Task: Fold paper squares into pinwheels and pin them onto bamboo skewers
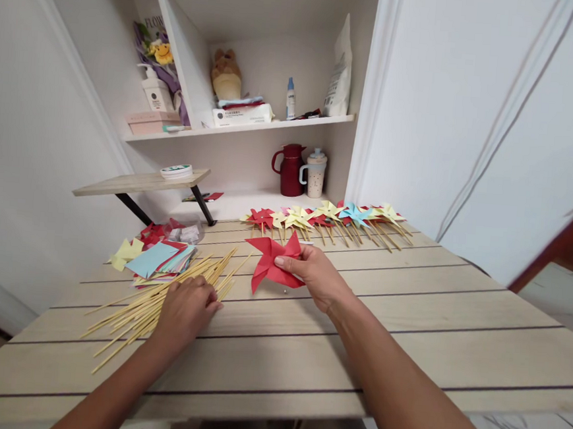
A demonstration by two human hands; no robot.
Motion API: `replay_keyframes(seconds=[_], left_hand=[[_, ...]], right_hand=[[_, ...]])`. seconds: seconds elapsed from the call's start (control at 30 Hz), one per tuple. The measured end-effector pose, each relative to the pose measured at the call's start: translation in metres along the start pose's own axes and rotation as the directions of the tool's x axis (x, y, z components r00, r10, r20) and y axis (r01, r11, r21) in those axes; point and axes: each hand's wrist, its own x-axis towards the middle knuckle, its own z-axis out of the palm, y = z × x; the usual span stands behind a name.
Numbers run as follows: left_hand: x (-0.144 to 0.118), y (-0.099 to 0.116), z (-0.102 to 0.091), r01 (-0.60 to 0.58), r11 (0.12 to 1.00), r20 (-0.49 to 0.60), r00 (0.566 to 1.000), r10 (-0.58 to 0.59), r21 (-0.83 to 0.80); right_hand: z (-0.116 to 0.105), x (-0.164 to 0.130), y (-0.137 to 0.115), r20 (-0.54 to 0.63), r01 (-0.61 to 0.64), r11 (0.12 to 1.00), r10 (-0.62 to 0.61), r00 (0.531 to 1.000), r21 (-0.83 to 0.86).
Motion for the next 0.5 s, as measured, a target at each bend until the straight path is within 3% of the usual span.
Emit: replay_keyframes(seconds=[0.5], left_hand=[[-0.002,0.001,0.014,0.098,0.993,-0.084,0.991,-0.104,-0.068]], right_hand=[[0.0,0.0,0.0,0.023,0.02,1.0,-0.02,1.0,-0.004]])
